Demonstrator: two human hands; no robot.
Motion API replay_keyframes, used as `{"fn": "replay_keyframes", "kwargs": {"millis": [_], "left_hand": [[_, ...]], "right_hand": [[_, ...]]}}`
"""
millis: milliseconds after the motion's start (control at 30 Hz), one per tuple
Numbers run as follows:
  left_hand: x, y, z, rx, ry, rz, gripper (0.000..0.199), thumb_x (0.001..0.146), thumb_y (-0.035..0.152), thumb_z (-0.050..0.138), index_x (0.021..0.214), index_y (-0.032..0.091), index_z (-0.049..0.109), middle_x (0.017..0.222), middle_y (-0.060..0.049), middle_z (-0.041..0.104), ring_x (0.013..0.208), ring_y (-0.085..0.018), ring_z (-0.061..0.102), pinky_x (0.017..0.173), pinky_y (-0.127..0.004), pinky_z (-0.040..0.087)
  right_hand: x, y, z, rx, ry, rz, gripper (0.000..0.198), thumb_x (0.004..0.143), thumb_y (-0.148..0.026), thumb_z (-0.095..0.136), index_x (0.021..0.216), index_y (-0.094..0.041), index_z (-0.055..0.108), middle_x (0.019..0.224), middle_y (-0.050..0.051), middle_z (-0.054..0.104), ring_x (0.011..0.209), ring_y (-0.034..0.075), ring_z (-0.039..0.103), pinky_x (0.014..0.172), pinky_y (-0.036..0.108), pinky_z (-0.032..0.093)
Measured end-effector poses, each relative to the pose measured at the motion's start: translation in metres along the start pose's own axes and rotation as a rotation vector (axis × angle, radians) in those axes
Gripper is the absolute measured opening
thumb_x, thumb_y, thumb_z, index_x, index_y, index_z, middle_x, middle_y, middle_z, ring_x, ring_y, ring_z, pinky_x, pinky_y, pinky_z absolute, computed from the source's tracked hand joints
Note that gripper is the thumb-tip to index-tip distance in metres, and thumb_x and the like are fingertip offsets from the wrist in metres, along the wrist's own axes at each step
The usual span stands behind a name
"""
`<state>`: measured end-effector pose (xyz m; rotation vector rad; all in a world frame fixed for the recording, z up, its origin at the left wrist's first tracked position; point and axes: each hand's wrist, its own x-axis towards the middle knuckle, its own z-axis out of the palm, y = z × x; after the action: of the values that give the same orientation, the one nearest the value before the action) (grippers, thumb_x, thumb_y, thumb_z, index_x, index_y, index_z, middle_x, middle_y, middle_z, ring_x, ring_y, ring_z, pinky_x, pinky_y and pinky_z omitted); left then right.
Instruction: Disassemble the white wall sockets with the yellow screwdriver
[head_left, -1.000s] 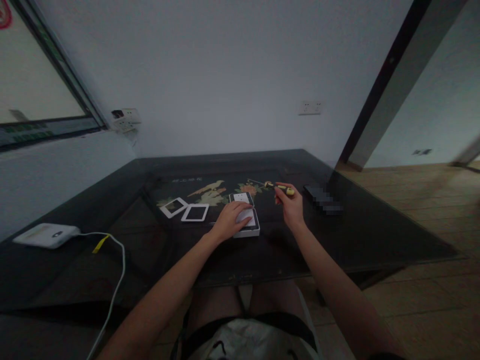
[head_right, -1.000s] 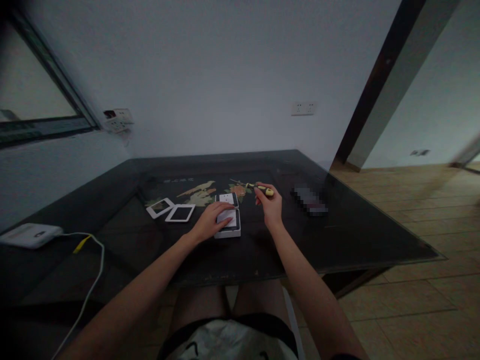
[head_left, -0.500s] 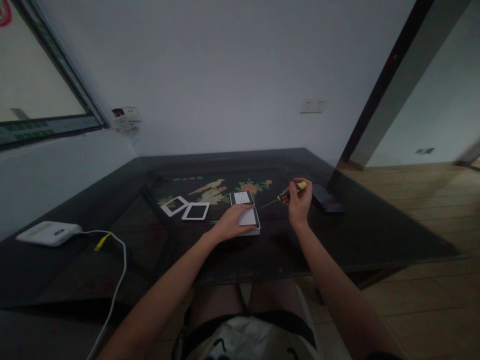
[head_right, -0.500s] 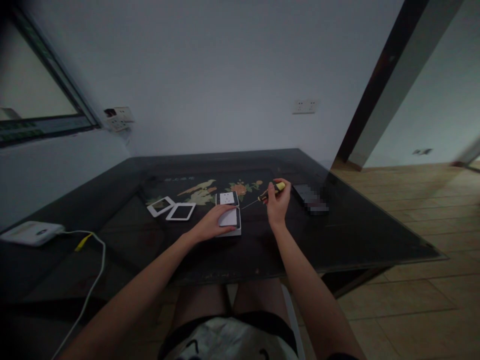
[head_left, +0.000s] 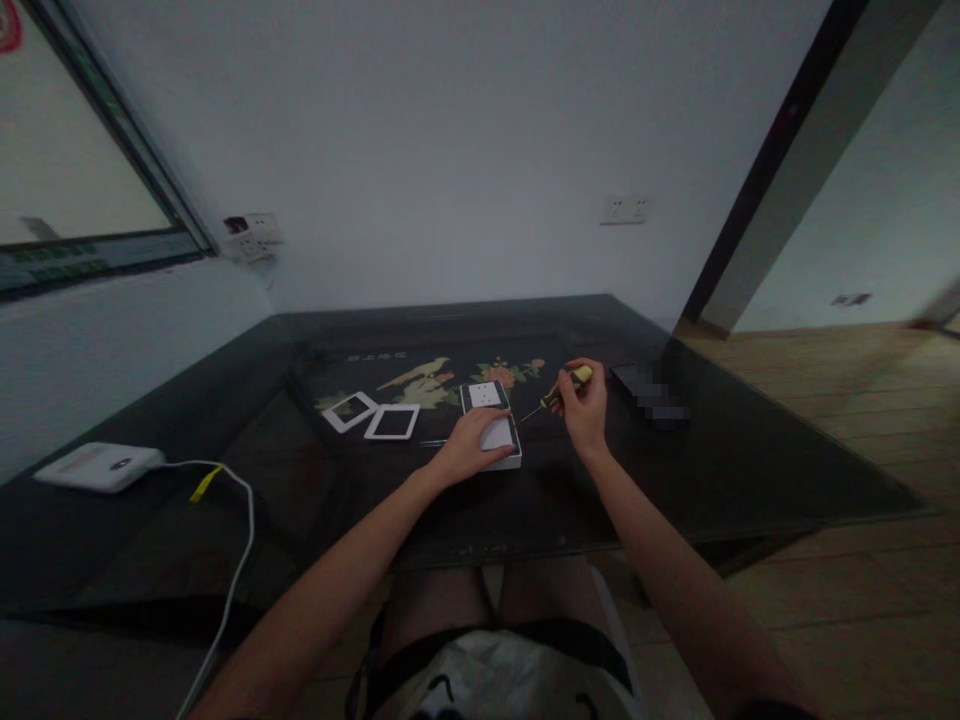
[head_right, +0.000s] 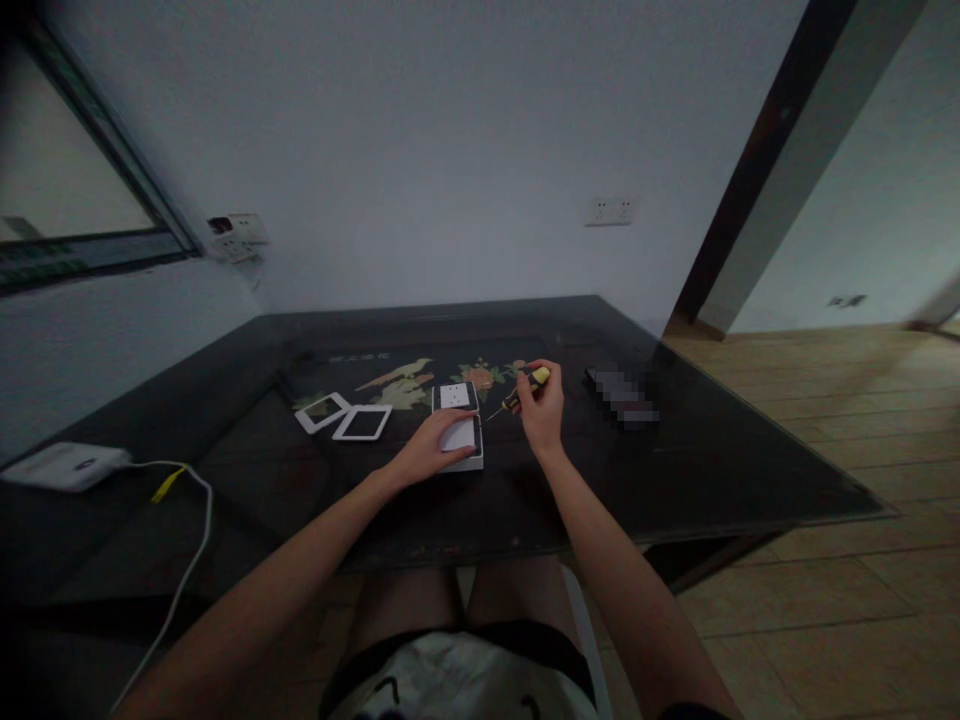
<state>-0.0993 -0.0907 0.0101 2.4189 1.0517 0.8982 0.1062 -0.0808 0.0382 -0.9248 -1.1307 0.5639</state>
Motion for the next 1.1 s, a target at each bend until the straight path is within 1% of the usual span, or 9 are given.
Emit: {"fn": "replay_keyframes", "kwargs": {"millis": [167,267,400,600,667,767,833,933,1100], "left_hand": [[0.000,0.001,0.003,-0.013,0.049,-0.016,0.045,0.080,0.033,0.067,0.122,0.021,0.055,0.124,-0.010,0.060,0.119,-0.026,0.052,0.103,-0.043,0.040],[0.000,0.002,0.006,-0.011,0.084,-0.015,0.043,0.079,0.031,0.068,0.120,0.021,0.056,0.122,-0.009,0.061,0.118,-0.026,0.053,0.103,-0.043,0.040],[-0.001,0.004,0.011,0.011,0.134,-0.038,0.040,0.079,0.028,0.069,0.116,0.020,0.057,0.120,-0.008,0.062,0.117,-0.026,0.053,0.102,-0.043,0.039],[-0.001,0.008,0.013,0.049,0.167,-0.068,0.037,0.080,0.029,0.069,0.114,0.019,0.058,0.119,-0.009,0.063,0.115,-0.026,0.054,0.102,-0.043,0.038],[-0.001,0.009,0.013,0.055,0.167,-0.076,0.037,0.080,0.028,0.068,0.113,0.019,0.057,0.119,-0.009,0.063,0.116,-0.026,0.054,0.102,-0.043,0.038],[-0.001,0.010,0.012,0.059,0.155,-0.094,0.037,0.079,0.028,0.069,0.113,0.020,0.057,0.119,-0.008,0.063,0.116,-0.026,0.053,0.102,-0.044,0.038],[-0.001,0.010,0.012,0.063,0.148,-0.101,0.037,0.079,0.028,0.069,0.113,0.021,0.057,0.119,-0.008,0.062,0.116,-0.026,0.053,0.102,-0.043,0.037],[-0.001,0.009,0.012,0.071,0.145,-0.103,0.039,0.078,0.029,0.070,0.114,0.021,0.057,0.121,-0.008,0.062,0.117,-0.026,0.052,0.102,-0.043,0.037],[-0.001,0.008,0.013,0.069,0.137,-0.095,0.042,0.077,0.032,0.071,0.115,0.022,0.057,0.122,-0.008,0.061,0.118,-0.027,0.052,0.102,-0.043,0.038]], "right_hand": [[-0.001,0.001,0.001,0.002,0.018,0.014,0.028,0.081,-0.042,0.061,0.095,-0.024,0.045,0.065,-0.007,0.049,0.043,0.008,0.049,0.037,0.019,0.038],[-0.001,0.002,0.000,-0.001,0.049,0.037,0.027,0.080,-0.041,0.062,0.091,-0.023,0.045,0.063,-0.008,0.049,0.041,0.008,0.049,0.036,0.019,0.038],[0.002,0.006,0.000,0.016,0.080,0.102,0.029,0.076,-0.040,0.065,0.087,-0.023,0.044,0.059,-0.009,0.050,0.037,0.008,0.049,0.034,0.020,0.038],[0.007,0.015,-0.002,0.076,0.114,0.205,0.029,0.070,-0.035,0.067,0.082,-0.023,0.044,0.055,-0.010,0.050,0.034,0.009,0.050,0.032,0.021,0.038],[0.010,0.018,-0.003,0.084,0.122,0.273,0.027,0.069,-0.032,0.067,0.080,-0.023,0.044,0.053,-0.011,0.049,0.033,0.009,0.049,0.031,0.021,0.039],[0.013,0.023,-0.005,0.084,0.126,0.428,0.023,0.070,-0.025,0.066,0.079,-0.023,0.045,0.050,-0.011,0.049,0.033,0.010,0.050,0.032,0.020,0.040],[0.014,0.027,-0.007,0.084,0.123,0.507,0.022,0.071,-0.020,0.065,0.079,-0.023,0.045,0.049,-0.011,0.049,0.034,0.010,0.052,0.032,0.019,0.042],[0.016,0.034,-0.008,0.092,0.115,0.576,0.025,0.071,-0.016,0.067,0.080,-0.023,0.044,0.051,-0.010,0.050,0.034,0.010,0.054,0.032,0.019,0.045],[0.018,0.044,-0.010,0.126,0.086,0.695,0.034,0.070,-0.015,0.075,0.075,-0.021,0.041,0.053,-0.010,0.049,0.037,0.008,0.055,0.033,0.017,0.050]]}}
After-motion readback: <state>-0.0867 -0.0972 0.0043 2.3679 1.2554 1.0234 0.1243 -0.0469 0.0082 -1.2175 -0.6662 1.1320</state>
